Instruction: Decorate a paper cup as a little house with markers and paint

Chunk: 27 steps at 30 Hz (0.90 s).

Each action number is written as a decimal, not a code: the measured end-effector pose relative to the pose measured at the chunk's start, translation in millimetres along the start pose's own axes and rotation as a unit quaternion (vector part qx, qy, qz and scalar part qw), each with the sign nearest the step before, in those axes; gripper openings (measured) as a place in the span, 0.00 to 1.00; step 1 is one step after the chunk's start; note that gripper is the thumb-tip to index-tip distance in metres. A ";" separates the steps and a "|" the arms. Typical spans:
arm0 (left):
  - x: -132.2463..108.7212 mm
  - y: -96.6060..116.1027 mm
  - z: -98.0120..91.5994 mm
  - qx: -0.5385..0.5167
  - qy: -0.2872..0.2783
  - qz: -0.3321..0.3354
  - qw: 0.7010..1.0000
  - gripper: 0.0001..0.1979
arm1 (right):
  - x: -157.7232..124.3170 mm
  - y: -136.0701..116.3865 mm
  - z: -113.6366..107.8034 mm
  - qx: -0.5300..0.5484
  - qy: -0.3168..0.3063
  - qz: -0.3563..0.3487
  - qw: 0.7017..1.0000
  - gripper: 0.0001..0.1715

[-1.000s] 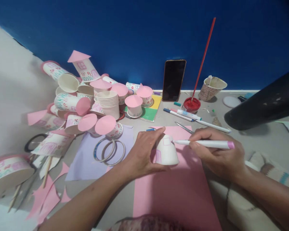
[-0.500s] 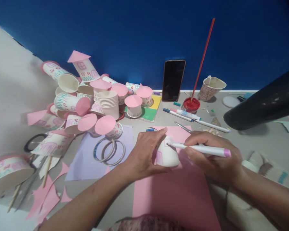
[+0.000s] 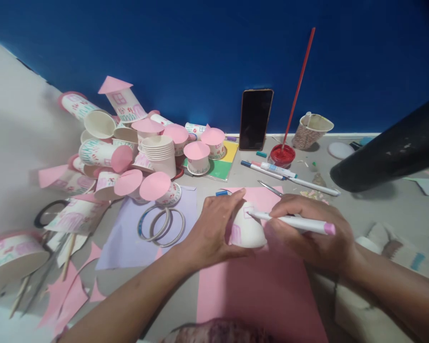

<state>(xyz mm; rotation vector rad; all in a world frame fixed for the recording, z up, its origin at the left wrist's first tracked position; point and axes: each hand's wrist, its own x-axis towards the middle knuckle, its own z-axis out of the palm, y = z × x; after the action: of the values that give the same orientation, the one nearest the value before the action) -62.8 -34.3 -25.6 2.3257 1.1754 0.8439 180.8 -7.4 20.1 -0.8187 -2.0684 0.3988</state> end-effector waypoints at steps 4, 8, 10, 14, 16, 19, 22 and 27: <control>-1.0 -0.5 -1.0 0.002 -0.003 -0.003 1.000 0.67 | -0.8 0.9 -2.5 -0.016 0.009 0.022 1.000 0.08; -2.0 -0.1 -0.9 0.005 -0.001 -0.012 1.000 0.66 | -1.0 0.6 -3.2 -0.018 0.009 0.055 0.998 0.08; -2.2 -0.2 -0.8 0.006 -0.005 -0.014 1.000 0.66 | -0.3 0.1 -3.1 -0.019 0.010 0.066 0.998 0.08; -2.1 -0.8 -1.4 0.007 -0.016 -0.024 1.000 0.66 | -0.4 -0.3 -3.2 -0.017 0.012 0.079 0.997 0.08; -2.2 -0.5 -2.2 0.006 -0.017 -0.026 1.000 0.66 | -2.8 0.4 -2.9 -0.012 0.014 0.095 0.995 0.09; -2.4 0.9 -3.2 0.004 -0.017 -0.028 0.999 0.65 | -7.8 2.5 -1.7 -0.007 0.046 0.131 0.990 0.09; -2.3 2.1 -3.3 0.003 -0.017 -0.026 0.999 0.63 | -9.7 3.5 -0.4 -0.012 0.067 0.144 0.987 0.07; -2.1 1.4 -1.4 0.005 -0.010 -0.021 1.000 0.65 | -5.7 0.5 0.9 -0.004 0.042 0.099 0.994 0.08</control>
<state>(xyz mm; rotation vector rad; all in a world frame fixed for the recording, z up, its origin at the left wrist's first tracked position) -63.8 -36.7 -24.5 2.3033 1.2182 0.7988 182.7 -10.9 15.9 -1.0319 -1.9200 0.4565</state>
